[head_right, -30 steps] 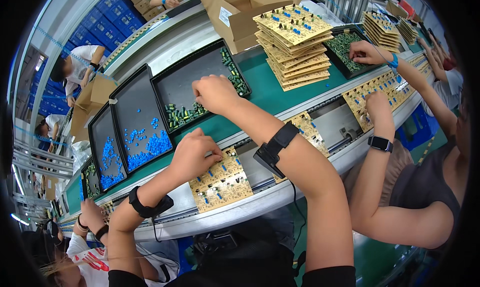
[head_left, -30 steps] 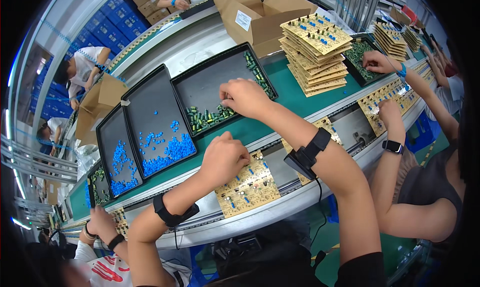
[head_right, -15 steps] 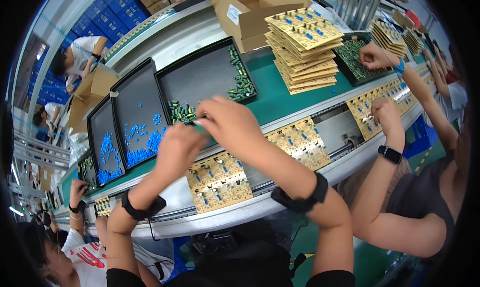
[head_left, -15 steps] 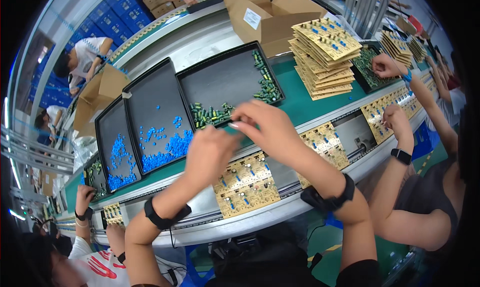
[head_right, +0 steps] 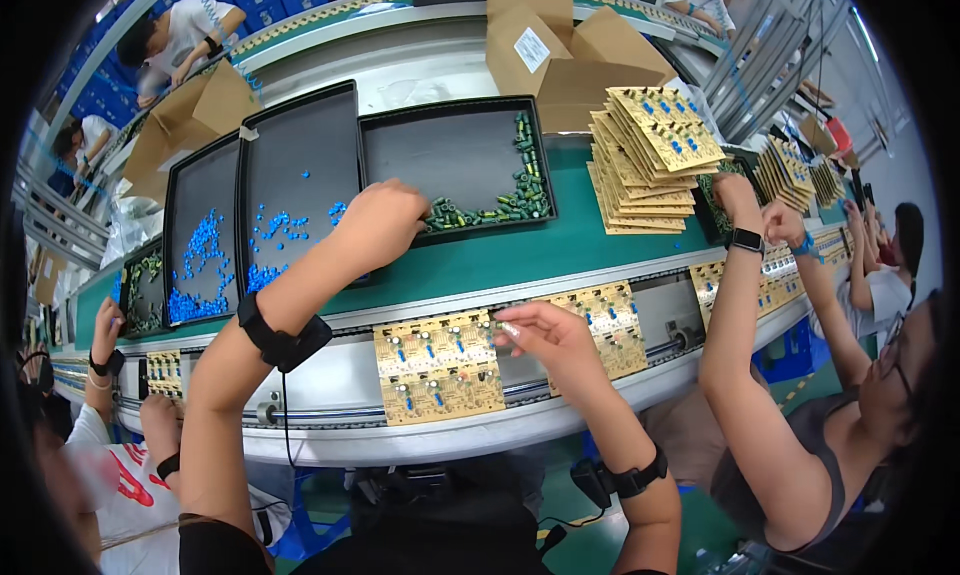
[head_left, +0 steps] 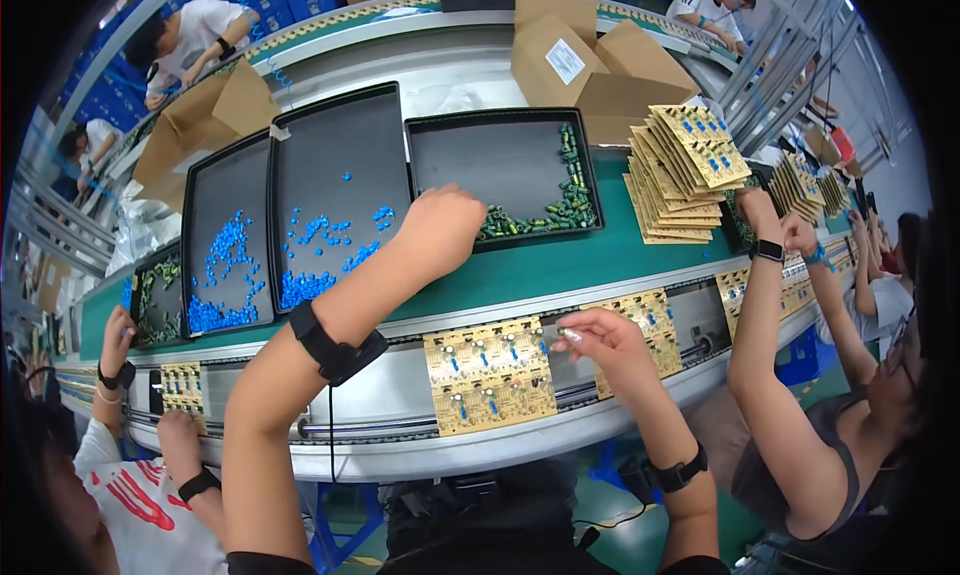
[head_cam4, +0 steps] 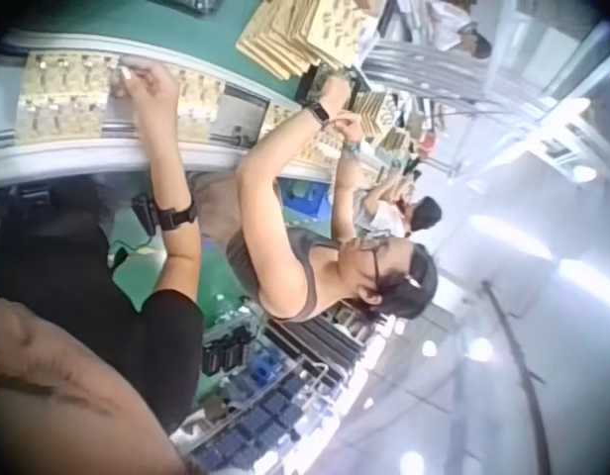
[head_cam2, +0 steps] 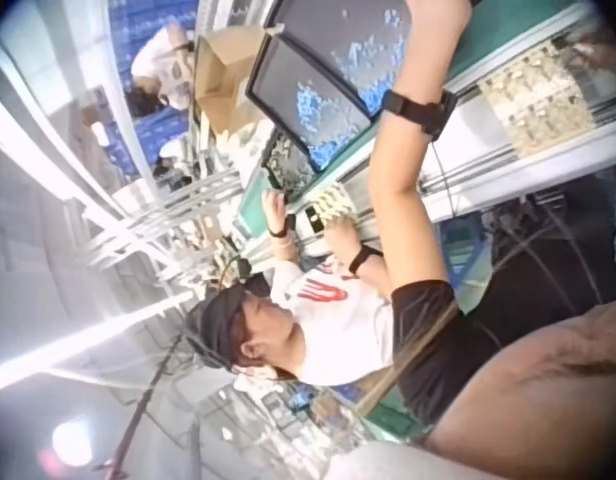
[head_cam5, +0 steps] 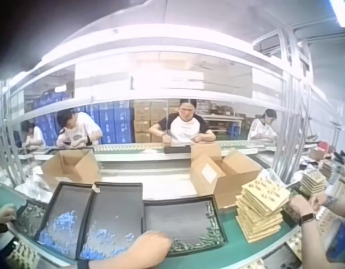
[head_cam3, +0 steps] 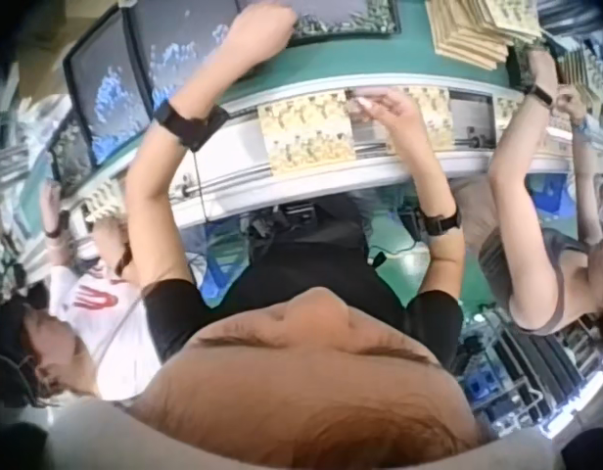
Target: Manually placing electronic components onto circuit board panels at an assembly line station.
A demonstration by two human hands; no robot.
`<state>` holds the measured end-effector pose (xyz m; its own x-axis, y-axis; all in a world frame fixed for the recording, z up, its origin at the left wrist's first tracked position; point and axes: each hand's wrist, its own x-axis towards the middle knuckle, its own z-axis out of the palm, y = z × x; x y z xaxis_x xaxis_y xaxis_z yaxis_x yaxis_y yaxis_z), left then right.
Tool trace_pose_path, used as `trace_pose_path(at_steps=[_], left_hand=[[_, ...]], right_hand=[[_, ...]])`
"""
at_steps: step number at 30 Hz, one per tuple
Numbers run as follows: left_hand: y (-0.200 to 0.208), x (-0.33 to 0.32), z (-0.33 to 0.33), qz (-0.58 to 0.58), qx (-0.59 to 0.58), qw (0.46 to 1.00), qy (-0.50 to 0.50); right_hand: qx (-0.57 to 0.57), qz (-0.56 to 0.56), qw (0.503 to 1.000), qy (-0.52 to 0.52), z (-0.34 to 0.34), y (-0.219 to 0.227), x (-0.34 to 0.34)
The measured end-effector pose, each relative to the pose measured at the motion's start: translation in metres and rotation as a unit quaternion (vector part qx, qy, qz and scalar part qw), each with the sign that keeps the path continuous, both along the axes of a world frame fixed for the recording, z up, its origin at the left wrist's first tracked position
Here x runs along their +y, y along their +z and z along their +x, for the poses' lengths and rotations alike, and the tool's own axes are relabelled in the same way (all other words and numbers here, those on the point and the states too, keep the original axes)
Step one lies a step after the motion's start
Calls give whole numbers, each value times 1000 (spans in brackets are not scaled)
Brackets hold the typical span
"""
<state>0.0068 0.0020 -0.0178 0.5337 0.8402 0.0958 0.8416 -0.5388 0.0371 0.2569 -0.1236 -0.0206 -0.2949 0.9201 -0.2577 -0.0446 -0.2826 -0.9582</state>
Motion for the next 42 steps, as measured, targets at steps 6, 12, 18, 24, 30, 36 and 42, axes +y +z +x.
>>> trace_pose_path(at_steps=[6, 12, 18, 24, 30, 36, 42], left_hand=[[-4, 6, 14, -35, -62, 997, 26], [-12, 7, 17, -56, -147, 986, 54], [-7, 10, 9, -131, -221, 964, 62], [-11, 10, 5, -118, -262, 956, 52], [-2, -6, 5, -2, -297, 955, 13], [12, -37, -4, -191, -460, 867, 31], [22, -69, -36, -481, -594, 639, 84]], right_hand=[[-331, 154, 929, 59, 1, -2, -27], [-330, 214, 918, 50, -2, -13, -39], [-349, 224, 908, 63, -5, -10, -37], [-374, 252, 886, 112, -5, -4, -33], [-401, 277, 862, 137, -10, -2, -28], [-452, 317, 805, 217, -16, 7, -15], [-457, 262, 820, 226, -20, 12, -14]])
